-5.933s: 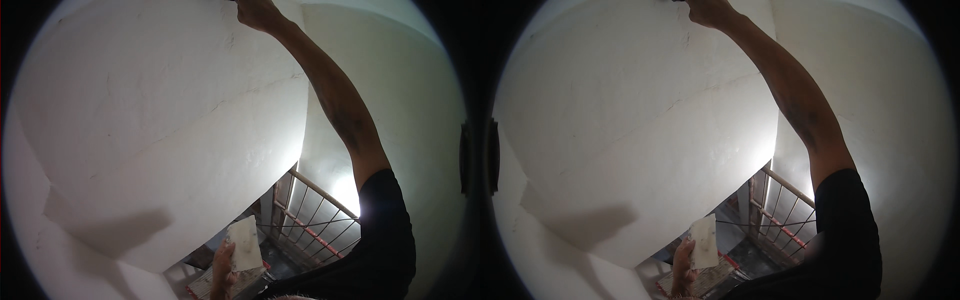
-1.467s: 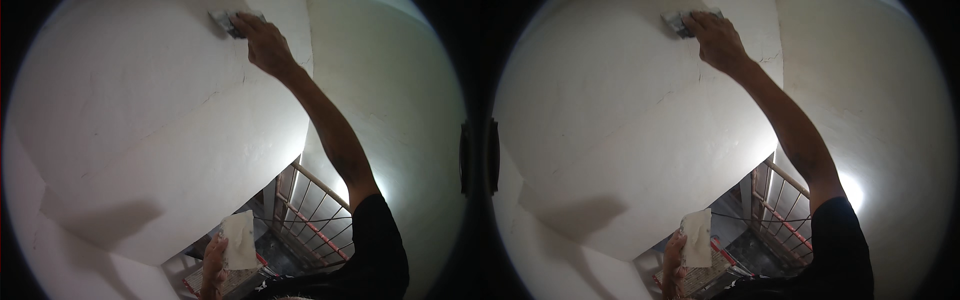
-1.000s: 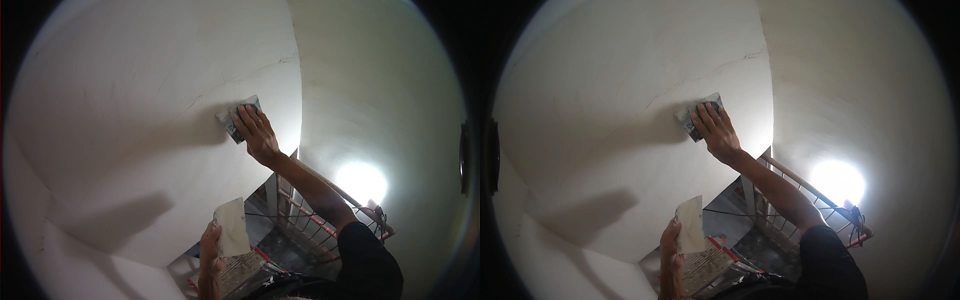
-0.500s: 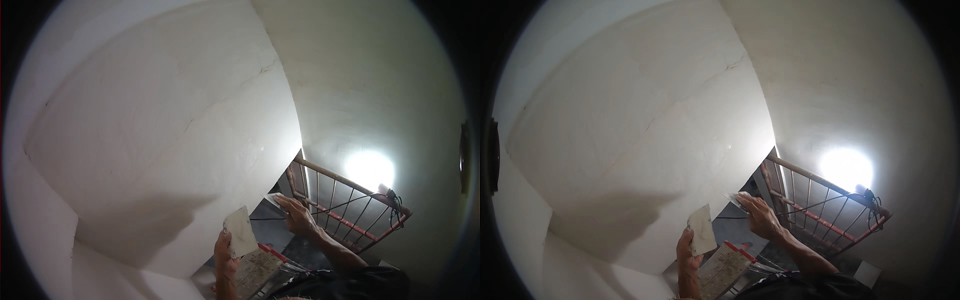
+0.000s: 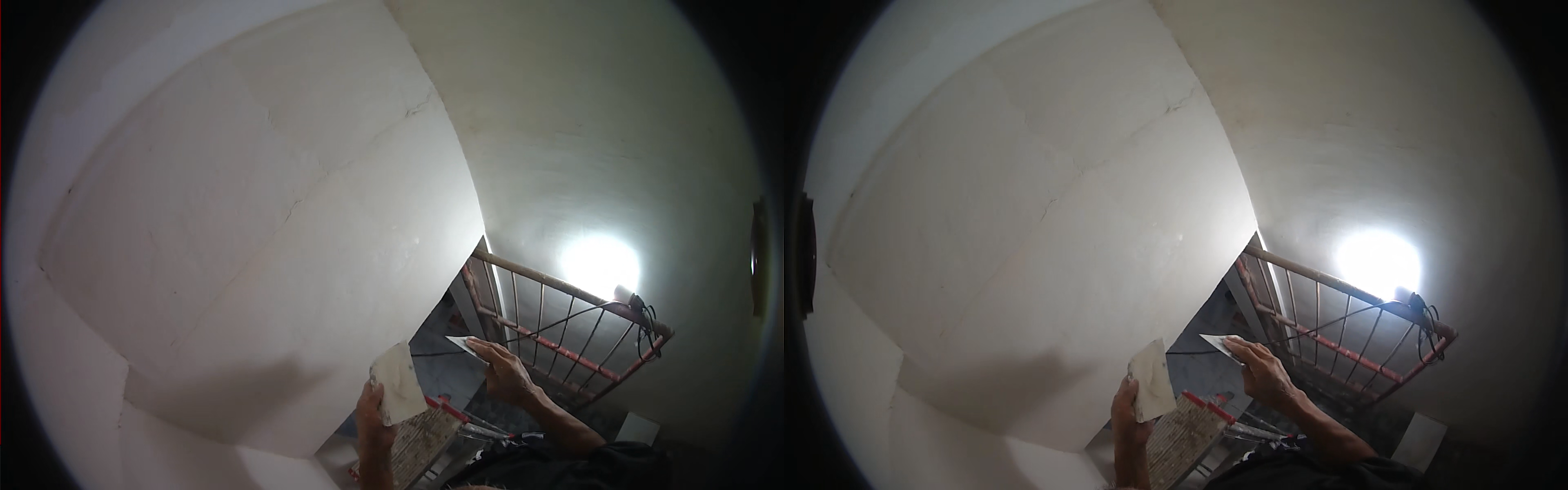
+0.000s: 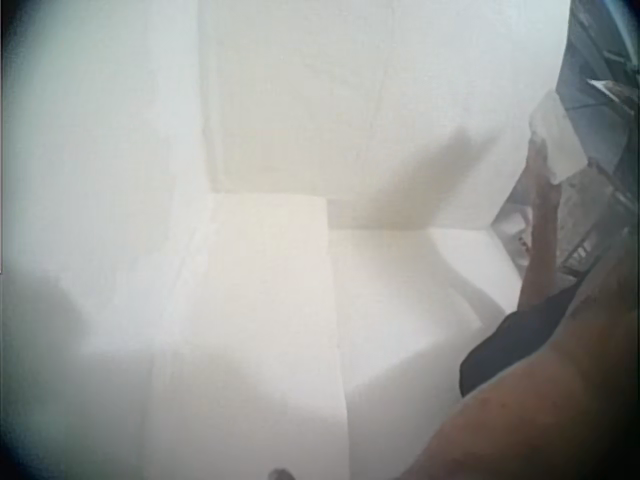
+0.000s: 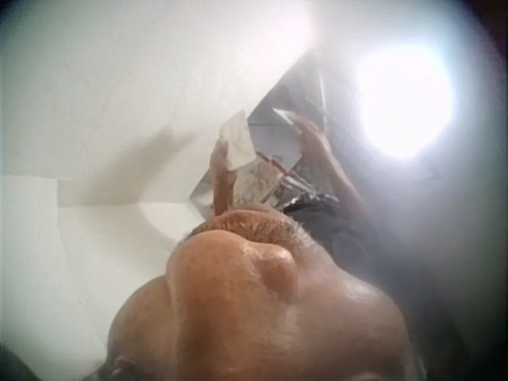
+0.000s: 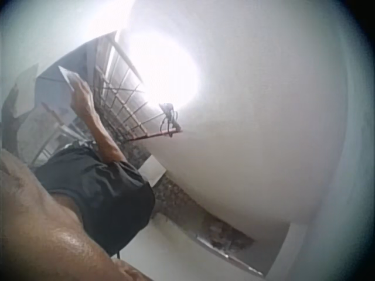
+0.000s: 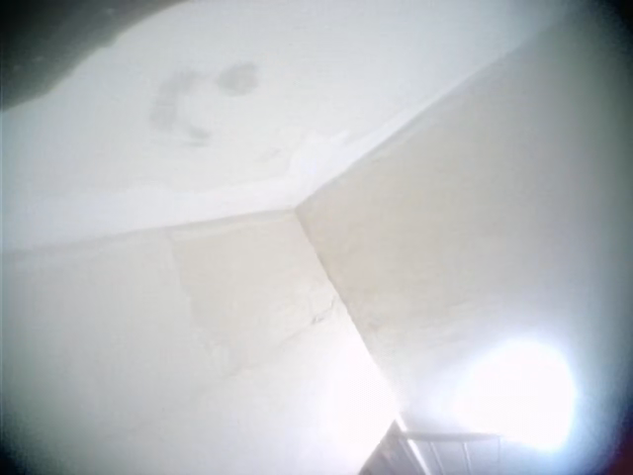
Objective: The person applies plaster to the wall and ceiling joint using putty knives, smooths it across the surface, and then climbs down a stepladder while holding the tools.
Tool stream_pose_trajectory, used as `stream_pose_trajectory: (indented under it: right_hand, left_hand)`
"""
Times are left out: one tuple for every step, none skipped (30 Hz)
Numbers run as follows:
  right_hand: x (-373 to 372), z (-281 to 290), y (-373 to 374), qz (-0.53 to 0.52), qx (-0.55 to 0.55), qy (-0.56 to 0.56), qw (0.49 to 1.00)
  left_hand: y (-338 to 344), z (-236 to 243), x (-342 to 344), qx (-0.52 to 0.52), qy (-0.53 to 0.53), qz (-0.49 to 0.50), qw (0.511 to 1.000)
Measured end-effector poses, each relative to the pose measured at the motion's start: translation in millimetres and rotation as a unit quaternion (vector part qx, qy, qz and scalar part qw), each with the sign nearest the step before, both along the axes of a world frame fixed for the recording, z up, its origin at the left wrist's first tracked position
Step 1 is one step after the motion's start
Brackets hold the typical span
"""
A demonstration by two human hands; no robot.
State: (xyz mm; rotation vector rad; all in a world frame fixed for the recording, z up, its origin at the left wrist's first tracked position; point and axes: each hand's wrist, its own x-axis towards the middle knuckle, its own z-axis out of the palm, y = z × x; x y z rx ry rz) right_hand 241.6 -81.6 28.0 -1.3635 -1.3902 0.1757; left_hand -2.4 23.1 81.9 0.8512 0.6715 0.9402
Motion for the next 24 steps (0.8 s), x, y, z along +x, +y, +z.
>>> stream_pose_trajectory:
  right_hand:
    - [0.9, 2.0, -1.3, 0.000, 0.001, 0.001, 1.000]
    - [1.7, 3.4, -2.7, 0.002, 0.010, 0.000, 1.000]
    - [2.1, 4.5, -4.4, 0.005, 0.019, -0.001, 1.000]
    - [2.8, 5.8, -5.7, 0.005, 0.021, 0.000, 1.000]
    - [3.2, 6.9, -7.1, 0.003, 0.023, 0.000, 1.000]
    - [3.4, 6.6, -8.2, 0.000, 0.025, 0.001, 1.000]
    - [4.1, 4.4, -8.7, 0.000, 0.027, 0.001, 1.000]
    - [4.6, 1.4, -8.4, 0.004, 0.041, 0.003, 0.999]
    - [4.9, -1.2, -8.5, 0.008, 0.055, 0.005, 0.998]
    - [5.4, -2.2, -10.1, 0.007, 0.056, 0.005, 0.998]
    - [5.2, -3.1, -11.8, 0.007, 0.059, 0.003, 0.998]
    - [4.9, -3.8, -13.6, 0.008, 0.061, 0.000, 0.998]
    - [4.1, -3.4, -15.5, 0.007, 0.061, 0.000, 0.998]
    - [2.8, -2.7, -17.9, 0.003, 0.051, -0.002, 0.999]
    - [2.0, -2.0, -20.1, 0.000, 0.041, -0.004, 0.999]
    - [0.7, -1.1, -21.4, -0.001, 0.039, -0.004, 0.999]
    - [-0.4, -0.1, -22.4, 0.000, 0.038, -0.003, 0.999]
    - [-1.2, 0.8, -22.7, 0.000, 0.038, -0.002, 0.999]
    - [-2.3, 0.5, -23.1, -0.001, 0.034, -0.003, 0.999]
    - [-3.1, 0.1, -22.6, 0.000, 0.031, 0.000, 1.000]
    - [-3.8, -0.2, -22.0, 0.001, 0.029, 0.003, 1.000]
    - [-4.3, -0.9, -21.0, -0.001, 0.025, 0.002, 1.000]
    - [-5.0, -1.2, -19.6, 0.004, 0.031, 0.002, 1.000]
    - [-5.7, -0.8, -18.2, 0.009, 0.037, 0.002, 0.999]
  left_hand:
    - [-0.6, 0.8, 0.4, 0.015, -0.013, 0.000, 1.000]
    - [-2.7, 2.4, 1.2, 0.016, -0.012, 0.000, 1.000]
    - [-5.4, 5.2, 2.6, 0.008, -0.011, 0.008, 1.000]
    - [-7.1, 8.2, 5.1, 0.000, -0.011, 0.015, 1.000]
    - [-8.3, 11.3, 7.3, 0.002, -0.011, 0.016, 1.000]
    - [-9.1, 14.5, 9.0, 0.003, -0.017, 0.020, 1.000]
    - [-10.2, 15.5, 9.6, 0.005, -0.024, 0.024, 0.999]
    - [-10.0, 14.1, 8.8, 0.007, -0.024, 0.024, 0.999]
    - [-8.5, 12.1, 7.7, 0.016, -0.020, 0.024, 0.999]
    - [-8.8, 12.7, 8.4, 0.024, -0.017, 0.022, 0.999]
    - [-10.5, 13.8, 9.2, 0.024, -0.017, 0.020, 0.999]
    - [-12.5, 15.9, 10.4, 0.026, -0.014, 0.018, 0.999]
    - [-13.7, 18.4, 11.2, 0.028, -0.011, 0.016, 0.999]
    - [-13.4, 18.7, 11.2, 0.027, -0.012, 0.015, 0.999]
    - [-12.5, 18.6, 11.2, 0.028, -0.008, 0.010, 1.000]
    - [-11.6, 18.5, 10.2, 0.028, -0.004, 0.006, 1.000]
    - [-10.3, 17.3, 9.4, 0.026, -0.005, 0.005, 1.000]
    - [-8.5, 15.5, 8.6, 0.027, -0.007, 0.004, 1.000]
    - [-7.8, 13.6, 7.6, 0.027, -0.009, 0.003, 1.000]
    - [-7.4, 13.3, 7.0, 0.023, -0.010, 0.002, 1.000]
    - [-6.9, 14.3, 6.9, 0.022, -0.003, 0.000, 1.000]
    - [-5.2, 13.8, 7.2, 0.021, 0.003, -0.003, 1.000]
    - [-3.5, 12.8, 7.0, 0.018, 0.001, -0.004, 1.000]
    - [-1.7, 12.1, 6.4, 0.018, -0.001, 0.005, 1.000]
